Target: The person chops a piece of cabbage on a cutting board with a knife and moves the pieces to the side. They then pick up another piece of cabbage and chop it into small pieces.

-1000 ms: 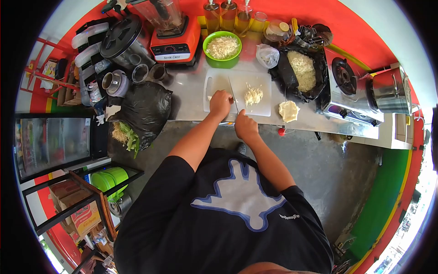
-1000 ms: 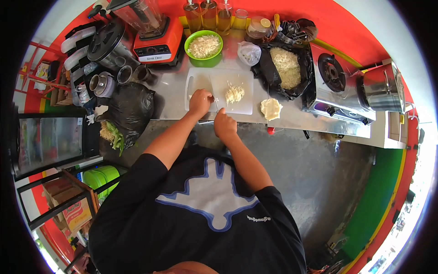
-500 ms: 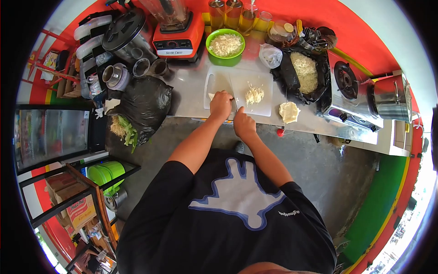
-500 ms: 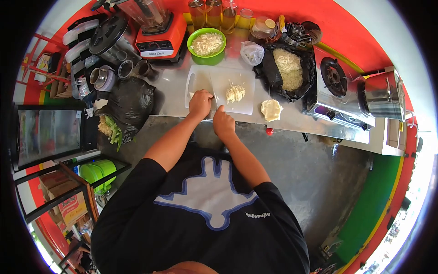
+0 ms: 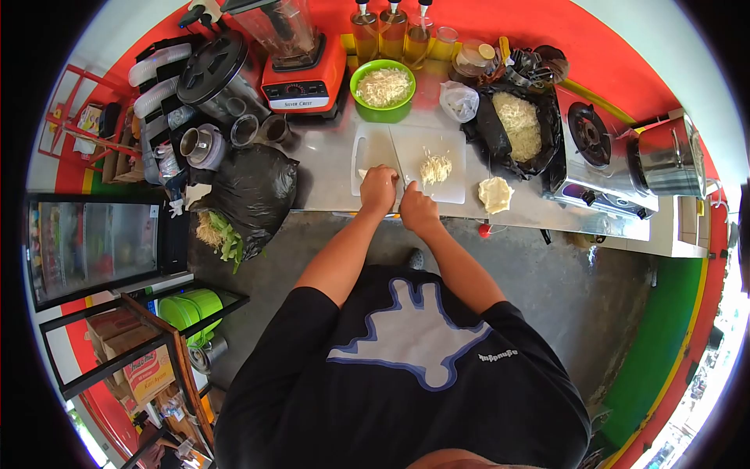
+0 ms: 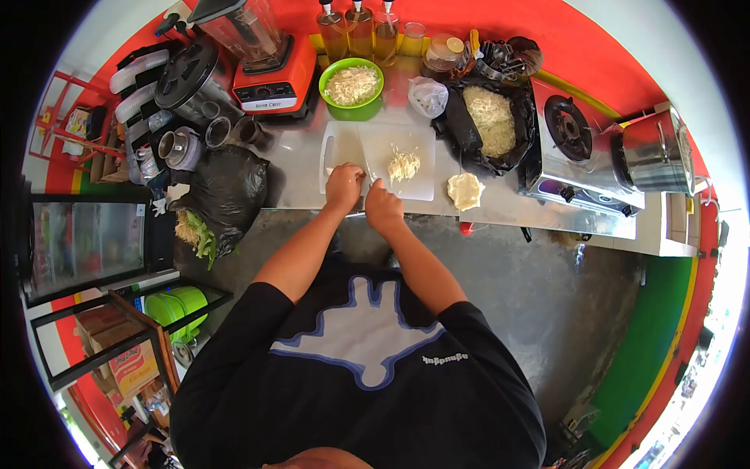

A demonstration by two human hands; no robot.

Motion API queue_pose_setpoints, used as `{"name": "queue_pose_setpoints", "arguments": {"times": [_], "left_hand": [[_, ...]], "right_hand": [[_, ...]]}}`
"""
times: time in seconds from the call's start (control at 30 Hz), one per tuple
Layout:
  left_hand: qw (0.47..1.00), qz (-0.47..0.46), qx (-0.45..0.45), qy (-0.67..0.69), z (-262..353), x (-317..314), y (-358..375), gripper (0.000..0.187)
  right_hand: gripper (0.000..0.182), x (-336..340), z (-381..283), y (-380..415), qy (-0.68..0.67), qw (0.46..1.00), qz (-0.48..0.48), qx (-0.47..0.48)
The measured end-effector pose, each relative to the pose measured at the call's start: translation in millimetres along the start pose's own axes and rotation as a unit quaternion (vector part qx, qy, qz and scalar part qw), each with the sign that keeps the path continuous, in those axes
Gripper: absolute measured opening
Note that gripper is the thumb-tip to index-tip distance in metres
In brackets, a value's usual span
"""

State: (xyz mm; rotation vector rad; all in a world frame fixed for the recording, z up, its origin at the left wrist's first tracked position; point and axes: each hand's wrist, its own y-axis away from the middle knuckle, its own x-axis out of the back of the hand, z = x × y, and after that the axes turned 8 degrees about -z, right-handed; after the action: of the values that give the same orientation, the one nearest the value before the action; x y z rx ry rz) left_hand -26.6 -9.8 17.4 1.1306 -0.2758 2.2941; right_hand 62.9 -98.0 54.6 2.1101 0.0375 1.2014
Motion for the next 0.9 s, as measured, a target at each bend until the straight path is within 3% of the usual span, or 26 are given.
{"name": "queue_pose_setpoints", "arguments": {"times": [0.63, 0.9], "left_hand": [[1.0, 0.012, -0.023, 0.008, -4, 0, -2, 0.006], [0.996, 0.034, -0.074, 0.029, -11, -6, 4, 0.007]], "right_hand": [[0.028, -15, -1, 2, 0.004, 1.0, 0.01, -0.004], [0.028, -2, 6, -18, -0.028, 0.999, 0.006, 0.021]]}}
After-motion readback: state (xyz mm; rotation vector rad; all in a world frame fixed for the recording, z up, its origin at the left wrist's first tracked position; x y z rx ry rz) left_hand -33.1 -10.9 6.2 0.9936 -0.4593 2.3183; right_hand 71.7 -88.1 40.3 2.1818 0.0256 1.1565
